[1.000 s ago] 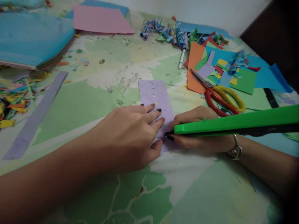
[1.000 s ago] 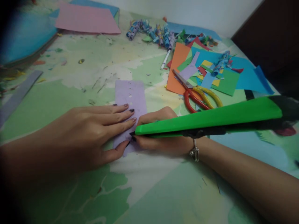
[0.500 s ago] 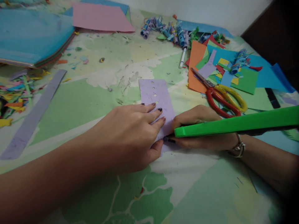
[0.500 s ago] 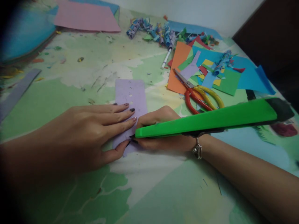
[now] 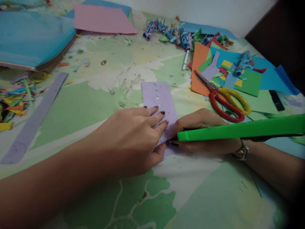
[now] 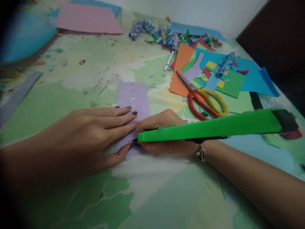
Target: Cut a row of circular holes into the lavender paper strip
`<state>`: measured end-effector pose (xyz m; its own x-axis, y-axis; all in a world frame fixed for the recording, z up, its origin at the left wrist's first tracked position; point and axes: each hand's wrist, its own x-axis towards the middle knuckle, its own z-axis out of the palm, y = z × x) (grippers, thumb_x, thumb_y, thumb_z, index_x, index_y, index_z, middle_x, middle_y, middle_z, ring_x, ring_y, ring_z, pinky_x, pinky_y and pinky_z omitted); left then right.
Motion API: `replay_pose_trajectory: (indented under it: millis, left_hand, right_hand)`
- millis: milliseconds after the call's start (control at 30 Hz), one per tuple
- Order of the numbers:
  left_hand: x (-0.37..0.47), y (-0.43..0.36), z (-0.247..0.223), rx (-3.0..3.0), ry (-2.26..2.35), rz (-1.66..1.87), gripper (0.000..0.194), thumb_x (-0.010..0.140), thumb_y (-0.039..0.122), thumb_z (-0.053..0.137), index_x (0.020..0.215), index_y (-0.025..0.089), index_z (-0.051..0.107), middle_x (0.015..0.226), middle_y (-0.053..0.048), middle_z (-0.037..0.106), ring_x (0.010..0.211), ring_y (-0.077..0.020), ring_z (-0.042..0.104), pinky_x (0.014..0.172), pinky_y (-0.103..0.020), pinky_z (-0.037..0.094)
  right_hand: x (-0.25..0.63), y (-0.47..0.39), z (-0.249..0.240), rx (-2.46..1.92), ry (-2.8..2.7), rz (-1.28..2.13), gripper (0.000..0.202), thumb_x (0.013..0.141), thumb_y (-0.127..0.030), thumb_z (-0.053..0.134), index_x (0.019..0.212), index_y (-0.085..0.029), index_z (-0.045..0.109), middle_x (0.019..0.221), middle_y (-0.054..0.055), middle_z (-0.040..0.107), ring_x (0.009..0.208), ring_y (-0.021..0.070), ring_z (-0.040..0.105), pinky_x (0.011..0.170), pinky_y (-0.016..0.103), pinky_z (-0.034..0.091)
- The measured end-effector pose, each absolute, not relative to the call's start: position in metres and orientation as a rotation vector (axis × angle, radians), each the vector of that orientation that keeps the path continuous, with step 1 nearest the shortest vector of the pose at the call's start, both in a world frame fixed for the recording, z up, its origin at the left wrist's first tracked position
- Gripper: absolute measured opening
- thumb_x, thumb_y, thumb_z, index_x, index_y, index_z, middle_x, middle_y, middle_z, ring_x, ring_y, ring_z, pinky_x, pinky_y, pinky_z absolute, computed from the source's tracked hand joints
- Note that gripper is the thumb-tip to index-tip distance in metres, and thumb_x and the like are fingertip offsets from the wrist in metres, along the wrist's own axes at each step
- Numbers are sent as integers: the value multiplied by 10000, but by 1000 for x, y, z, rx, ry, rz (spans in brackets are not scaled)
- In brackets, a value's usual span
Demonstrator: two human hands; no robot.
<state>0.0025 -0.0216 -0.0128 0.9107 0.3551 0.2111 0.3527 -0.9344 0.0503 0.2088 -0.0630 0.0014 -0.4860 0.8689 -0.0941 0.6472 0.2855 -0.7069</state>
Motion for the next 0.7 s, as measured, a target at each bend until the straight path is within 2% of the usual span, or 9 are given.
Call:
replay_pose_trajectory:
  millis: [233, 367, 467, 533, 600, 700]
  left_hand:
    - [4, -24, -12, 3067, 563, 361, 441, 850, 311, 451, 1191, 91, 622, 1197, -149, 637, 1145, -314, 576, 972, -474, 480]
    - [3, -24, -14, 3061, 557, 362, 436, 856, 330, 440, 1180, 105, 626, 1191, -146, 644, 1139, -302, 583, 979, -468, 472]
    - [2, -19, -16, 3032, 562, 469, 368, 876, 314, 432, 1107, 139, 659, 1131, -111, 682, 1094, -253, 614, 1014, -433, 433]
    - [2, -14, -17, 2996, 613, 519, 370, 895, 323, 432, 1135, 127, 635, 1158, -110, 669, 1119, -241, 595, 1047, -431, 381]
    - [4, -9, -19, 2959, 743, 476, 527, 887, 424, 461, 1287, 84, 515, 1315, -158, 556, 1262, -295, 467, 1077, -494, 308]
    - [7, -1, -22, 2851, 977, 301, 972, 762, 694, 494, 1435, 32, 265, 1502, -236, 250, 1397, -396, 175, 1089, -609, 164]
  right_hand:
    - [207, -65, -4, -1408, -2225, 901, 114, 705, -152, 542, 630, -139, 627, 556, -28, 564, 501, 56, 436, 468, 162, 349]
    - [209, -64, 0, -1374, -2159, 1018, 91, 730, -153, 601, 643, -129, 614, 535, -47, 518, 499, 43, 413, 452, 144, 341]
    - [211, -64, 6, -1405, -1997, 980, 127, 755, -179, 632, 644, -124, 603, 547, -49, 515, 506, 39, 425, 457, 139, 350]
    - [211, -64, 6, -1447, -1893, 922, 130, 764, -197, 639, 659, -125, 614, 565, -40, 542, 509, 45, 454, 464, 144, 368]
    - [211, -63, 0, -1479, -1818, 810, 111, 766, -208, 649, 684, -134, 636, 566, -37, 559, 507, 54, 481, 468, 149, 386]
    - [214, -61, -15, -1379, -1731, 433, 90, 792, -245, 642, 751, -169, 667, 654, -22, 636, 580, 78, 572, 524, 154, 445]
